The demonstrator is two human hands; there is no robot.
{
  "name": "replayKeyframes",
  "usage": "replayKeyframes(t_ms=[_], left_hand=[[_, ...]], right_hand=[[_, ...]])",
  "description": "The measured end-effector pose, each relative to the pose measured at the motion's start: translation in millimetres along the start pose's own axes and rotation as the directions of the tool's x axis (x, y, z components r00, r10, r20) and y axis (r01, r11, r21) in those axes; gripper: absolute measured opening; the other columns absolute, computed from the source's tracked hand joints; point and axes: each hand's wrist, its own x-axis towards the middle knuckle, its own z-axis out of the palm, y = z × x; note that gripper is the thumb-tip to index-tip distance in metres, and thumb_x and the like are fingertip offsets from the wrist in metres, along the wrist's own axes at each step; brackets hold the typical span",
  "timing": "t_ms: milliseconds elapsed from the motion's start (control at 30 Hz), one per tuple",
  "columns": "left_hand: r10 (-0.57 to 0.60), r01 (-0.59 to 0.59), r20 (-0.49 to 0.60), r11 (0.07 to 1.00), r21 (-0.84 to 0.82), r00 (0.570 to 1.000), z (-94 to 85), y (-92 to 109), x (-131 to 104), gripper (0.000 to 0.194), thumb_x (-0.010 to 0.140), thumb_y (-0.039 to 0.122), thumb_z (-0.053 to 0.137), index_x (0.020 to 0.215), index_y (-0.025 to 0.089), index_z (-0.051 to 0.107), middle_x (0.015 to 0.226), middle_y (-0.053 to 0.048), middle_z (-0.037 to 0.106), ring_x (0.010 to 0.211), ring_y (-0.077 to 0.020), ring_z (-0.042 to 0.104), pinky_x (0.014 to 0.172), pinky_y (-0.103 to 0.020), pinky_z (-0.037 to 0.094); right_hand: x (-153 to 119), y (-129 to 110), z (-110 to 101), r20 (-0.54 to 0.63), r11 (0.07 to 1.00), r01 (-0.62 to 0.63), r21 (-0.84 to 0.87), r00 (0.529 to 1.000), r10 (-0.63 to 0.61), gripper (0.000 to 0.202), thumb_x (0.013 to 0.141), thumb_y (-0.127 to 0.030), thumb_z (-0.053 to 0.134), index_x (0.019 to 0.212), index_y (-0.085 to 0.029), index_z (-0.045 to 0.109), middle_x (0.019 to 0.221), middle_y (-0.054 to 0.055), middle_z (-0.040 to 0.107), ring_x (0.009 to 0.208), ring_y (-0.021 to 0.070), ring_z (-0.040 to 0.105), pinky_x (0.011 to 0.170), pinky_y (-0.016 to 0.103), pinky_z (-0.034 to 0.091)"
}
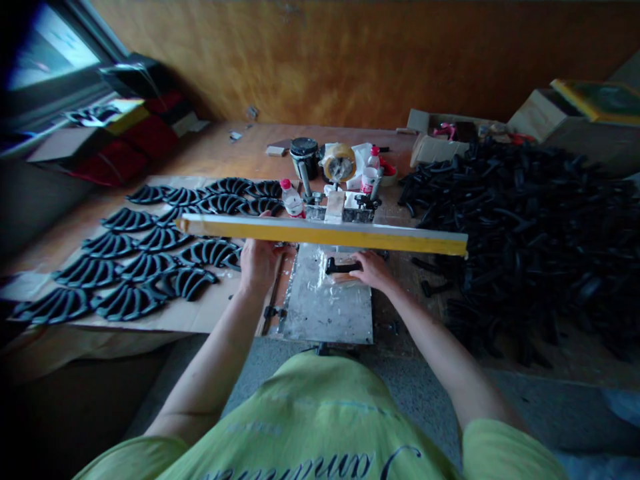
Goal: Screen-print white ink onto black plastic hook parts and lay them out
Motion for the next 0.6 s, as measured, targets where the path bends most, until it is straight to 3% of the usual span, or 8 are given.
replayKeyframes(t_ms=[100,167,233,333,400,467,500,600], left_hand=[[-0.253,0.250,0.087,0.967,0.045,0.963,5.2,-29.0,-32.3,0.056,0.082,0.064,0.051,0.113,0.017,0.056,0.095,-0.009,0.069,0.074,-0.0158,0.066,0.057,-0.023,0.050],[-0.499,0.482,0.198,0.867,0.129,0.844,8.6,-52.1,-61.2,0.059,0.077,0.065,0.058,0.111,0.016,0.054,0.103,-0.014,0.069,0.078,-0.0195,0.067,0.056,-0.025,0.051],[-0.595,0.582,0.223,0.803,0.130,0.772,8.8,-71.8,-85.2,0.059,0.076,0.066,0.059,0.110,0.018,0.054,0.111,-0.015,0.067,0.087,-0.0223,0.067,0.059,-0.027,0.053],[-0.599,0.590,0.152,0.801,0.102,0.786,-12.3,-88.7,-97.5,0.055,0.075,0.065,0.060,0.101,0.017,0.054,0.098,-0.011,0.068,0.081,-0.0201,0.068,0.059,-0.027,0.052],[-0.547,0.535,0.072,0.833,0.142,0.834,-49.9,-92.8,-90.9,0.054,0.074,0.064,0.060,0.099,0.016,0.053,0.087,-0.007,0.069,0.069,-0.0170,0.066,0.057,-0.026,0.050],[-0.450,0.456,-0.079,0.863,0.218,0.890,-104.9,-93.5,-80.9,0.054,0.074,0.065,0.057,0.098,0.017,0.052,0.081,-0.005,0.068,0.061,-0.0150,0.063,0.057,-0.027,0.050],[-0.413,0.449,-0.181,0.848,0.281,0.893,-135.6,-93.1,-77.2,0.053,0.074,0.065,0.056,0.097,0.017,0.052,0.078,-0.004,0.067,0.059,-0.0143,0.061,0.056,-0.026,0.049],[-0.362,0.533,-0.406,0.694,0.484,0.839,-215.9,-90.6,-75.1,0.046,0.080,0.063,0.044,0.084,0.017,0.051,0.064,-0.003,0.062,0.052,-0.0155,0.056,0.050,-0.025,0.044]], right_hand=[[-9.1,-32.6,11.7,0.015,0.991,0.100,-0.093,0.995,-0.099,0.015,0.081,-0.021,0.067,0.095,-0.018,0.063,0.099,0.006,0.065,0.095,0.0212,0.056,0.087,0.036,0.043],[-18.0,-62.1,14.0,-0.080,0.991,0.076,-0.110,0.993,-0.085,0.008,0.086,-0.024,0.063,0.091,-0.018,0.063,0.094,0.007,0.063,0.094,0.0219,0.054,0.086,0.036,0.043],[-29.4,-90.8,19.6,-0.153,0.989,0.109,-0.097,0.980,-0.123,0.011,0.089,-0.026,0.058,0.094,-0.017,0.063,0.094,0.009,0.063,0.097,0.0230,0.053,0.089,0.038,0.043],[-46.0,-100.4,28.0,-0.035,0.933,0.359,-0.010,0.933,-0.359,0.020,0.092,-0.018,0.050,0.107,-0.020,0.064,0.098,0.006,0.065,0.100,0.0202,0.054,0.092,0.036,0.044],[-58.1,-69.0,21.8,0.016,0.946,0.325,-0.010,0.946,-0.325,0.033,0.090,-0.011,0.048,0.119,-0.022,0.059,0.107,0.005,0.065,0.104,0.0188,0.055,0.093,0.035,0.044],[-73.8,-12.7,4.2,-0.046,0.979,0.011,-0.204,0.999,-0.021,0.041,0.085,-0.002,0.044,0.117,-0.021,0.061,0.112,0.008,0.064,0.108,0.0197,0.054,0.092,0.035,0.044],[-83.2,19.3,-6.6,-0.085,0.925,-0.176,-0.337,0.984,0.157,0.046,0.082,0.001,0.042,0.117,-0.022,0.061,0.114,0.010,0.064,0.110,0.0206,0.054,0.093,0.035,0.044],[-113.8,101.7,-31.5,-0.126,0.830,-0.365,-0.421,0.930,0.346,0.039,0.075,0.004,0.039,0.099,-0.012,0.067,0.100,0.025,0.064,0.102,0.0323,0.057,0.082,0.044,0.045]])
